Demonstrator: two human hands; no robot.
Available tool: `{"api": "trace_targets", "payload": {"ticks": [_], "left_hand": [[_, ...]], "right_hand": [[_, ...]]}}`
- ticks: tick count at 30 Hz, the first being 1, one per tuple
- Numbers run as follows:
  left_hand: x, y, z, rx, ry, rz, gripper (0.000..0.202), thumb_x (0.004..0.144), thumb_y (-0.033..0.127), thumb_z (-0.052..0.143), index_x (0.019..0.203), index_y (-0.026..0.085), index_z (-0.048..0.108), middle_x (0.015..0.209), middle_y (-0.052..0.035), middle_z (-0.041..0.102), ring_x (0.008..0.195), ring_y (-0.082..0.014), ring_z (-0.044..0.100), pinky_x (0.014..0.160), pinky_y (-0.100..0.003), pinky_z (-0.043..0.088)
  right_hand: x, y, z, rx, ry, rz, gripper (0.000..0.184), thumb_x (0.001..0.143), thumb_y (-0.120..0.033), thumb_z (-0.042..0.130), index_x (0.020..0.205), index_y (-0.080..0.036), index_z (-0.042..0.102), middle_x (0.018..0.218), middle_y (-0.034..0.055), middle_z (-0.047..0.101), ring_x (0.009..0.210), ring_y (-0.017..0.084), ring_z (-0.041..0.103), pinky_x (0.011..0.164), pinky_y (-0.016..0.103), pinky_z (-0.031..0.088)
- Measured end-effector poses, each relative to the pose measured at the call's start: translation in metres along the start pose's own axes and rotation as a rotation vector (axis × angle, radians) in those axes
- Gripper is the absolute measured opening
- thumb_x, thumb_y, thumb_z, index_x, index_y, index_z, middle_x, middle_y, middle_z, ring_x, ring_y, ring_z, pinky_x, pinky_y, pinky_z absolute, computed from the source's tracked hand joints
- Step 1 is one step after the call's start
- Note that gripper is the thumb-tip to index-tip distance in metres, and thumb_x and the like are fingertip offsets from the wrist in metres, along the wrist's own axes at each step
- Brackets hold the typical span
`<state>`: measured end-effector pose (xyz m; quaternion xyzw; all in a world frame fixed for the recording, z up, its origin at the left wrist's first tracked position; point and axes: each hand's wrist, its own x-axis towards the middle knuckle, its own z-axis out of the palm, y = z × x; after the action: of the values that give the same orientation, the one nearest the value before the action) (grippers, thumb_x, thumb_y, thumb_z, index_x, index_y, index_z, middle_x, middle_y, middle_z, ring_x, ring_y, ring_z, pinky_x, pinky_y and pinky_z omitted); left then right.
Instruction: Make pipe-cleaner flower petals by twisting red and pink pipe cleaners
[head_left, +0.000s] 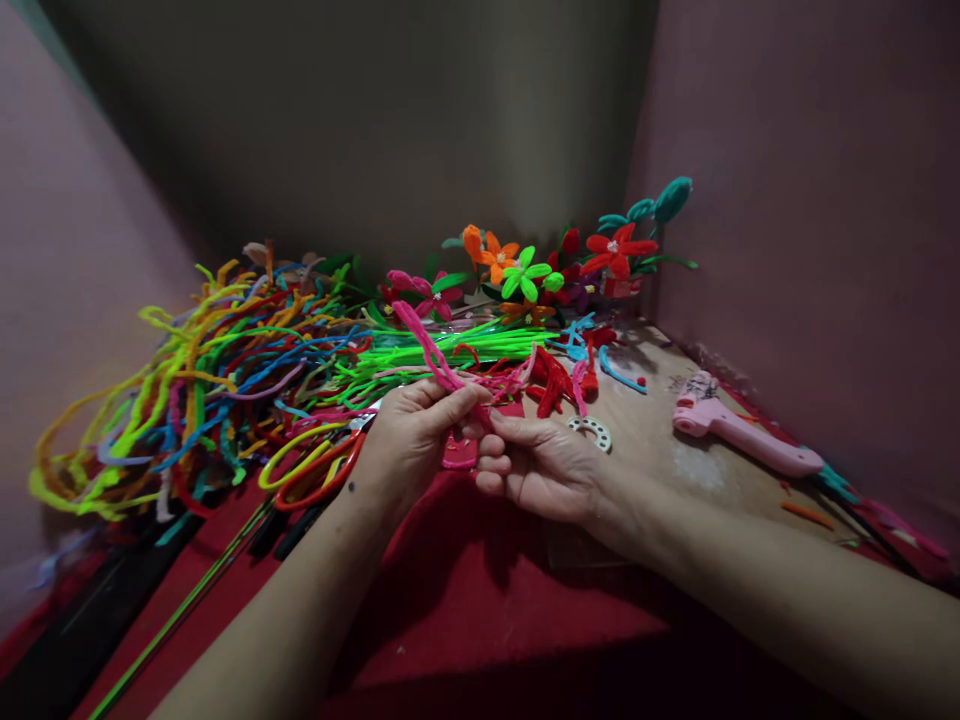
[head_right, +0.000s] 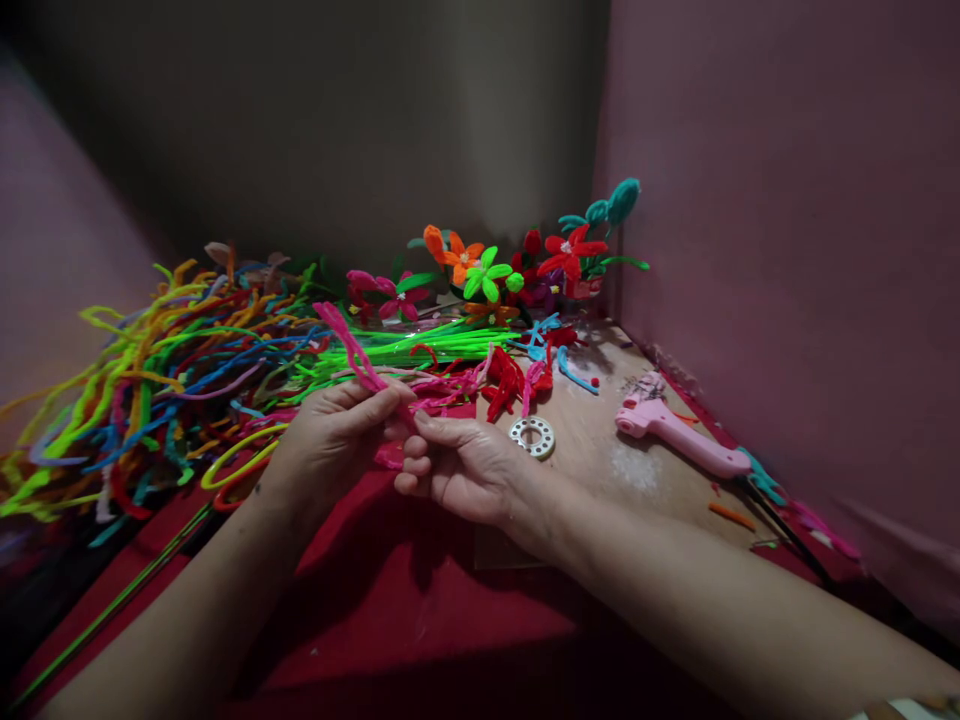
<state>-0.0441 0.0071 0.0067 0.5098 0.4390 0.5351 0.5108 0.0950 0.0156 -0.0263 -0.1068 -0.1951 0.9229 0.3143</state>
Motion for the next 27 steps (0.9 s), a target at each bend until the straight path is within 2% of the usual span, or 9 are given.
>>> {"api": "trace_targets", "payload": {"ticks": [4, 11, 17, 20, 23, 27], "left_hand": [[-0.0019, -0.0004, 0.0011, 0.075, 0.028, 0.073, 0.012, 0.071, 0.026, 0.067, 0.074, 0.014, 0.068, 0.056, -0.0002, 0.062, 0.052, -0.0086, 0.054, 0.054, -0.021, 0.043], [-0.0031, 0.0019, 0.0048, 0.190, 0.113, 0.068, 0.017, 0.067, 0.030, 0.069, 0.071, 0.013, 0.068, 0.054, 0.0005, 0.059, 0.050, -0.0095, 0.052, 0.050, -0.021, 0.039], [-0.0043, 0.0047, 0.0046, 0.234, 0.137, 0.063, 0.020, 0.068, 0.033, 0.068, 0.067, 0.013, 0.065, 0.051, 0.0019, 0.054, 0.047, -0.0078, 0.047, 0.045, -0.021, 0.034], [-0.0045, 0.0059, 0.0030, 0.248, 0.096, 0.079, 0.018, 0.069, 0.032, 0.067, 0.069, 0.013, 0.065, 0.051, 0.0023, 0.053, 0.047, -0.0073, 0.045, 0.046, -0.021, 0.034], [-0.0044, 0.0068, 0.0008, 0.279, 0.018, 0.035, 0.017, 0.069, 0.030, 0.068, 0.069, 0.013, 0.065, 0.051, 0.0027, 0.053, 0.047, -0.0071, 0.044, 0.045, -0.020, 0.033], [-0.0043, 0.0063, -0.0032, 0.299, 0.024, 0.001, 0.024, 0.069, 0.032, 0.067, 0.058, 0.012, 0.058, 0.049, 0.0021, 0.052, 0.045, -0.0065, 0.043, 0.045, -0.020, 0.032]], "right_hand": [[0.0012, 0.0019, 0.0007, -0.044, 0.053, -0.052, 0.012, 0.081, -0.009, 0.050, 0.075, -0.012, 0.060, 0.052, -0.0020, 0.049, 0.047, 0.007, 0.043, 0.051, 0.023, 0.041], [0.0015, 0.0009, 0.0033, -0.163, 0.149, -0.114, 0.014, 0.080, -0.012, 0.052, 0.070, -0.009, 0.061, 0.054, 0.0000, 0.055, 0.043, 0.008, 0.047, 0.048, 0.025, 0.043], [0.0008, -0.0008, 0.0012, -0.327, 0.116, -0.116, 0.010, 0.074, -0.014, 0.058, 0.069, -0.007, 0.063, 0.052, 0.0006, 0.057, 0.042, 0.009, 0.050, 0.050, 0.026, 0.046], [0.0020, 0.0011, -0.0024, -0.388, 0.116, -0.171, 0.011, 0.071, -0.019, 0.064, 0.067, -0.009, 0.063, 0.051, -0.0007, 0.056, 0.042, 0.008, 0.050, 0.048, 0.024, 0.045], [0.0030, 0.0020, -0.0050, -0.393, 0.107, -0.214, 0.012, 0.069, -0.021, 0.067, 0.066, -0.010, 0.063, 0.051, -0.0009, 0.057, 0.042, 0.008, 0.050, 0.048, 0.024, 0.044], [0.0018, -0.0022, -0.0044, -0.294, 0.121, -0.132, 0.012, 0.075, -0.020, 0.060, 0.068, -0.010, 0.062, 0.055, 0.0016, 0.060, 0.046, 0.010, 0.053, 0.052, 0.027, 0.047]]}}
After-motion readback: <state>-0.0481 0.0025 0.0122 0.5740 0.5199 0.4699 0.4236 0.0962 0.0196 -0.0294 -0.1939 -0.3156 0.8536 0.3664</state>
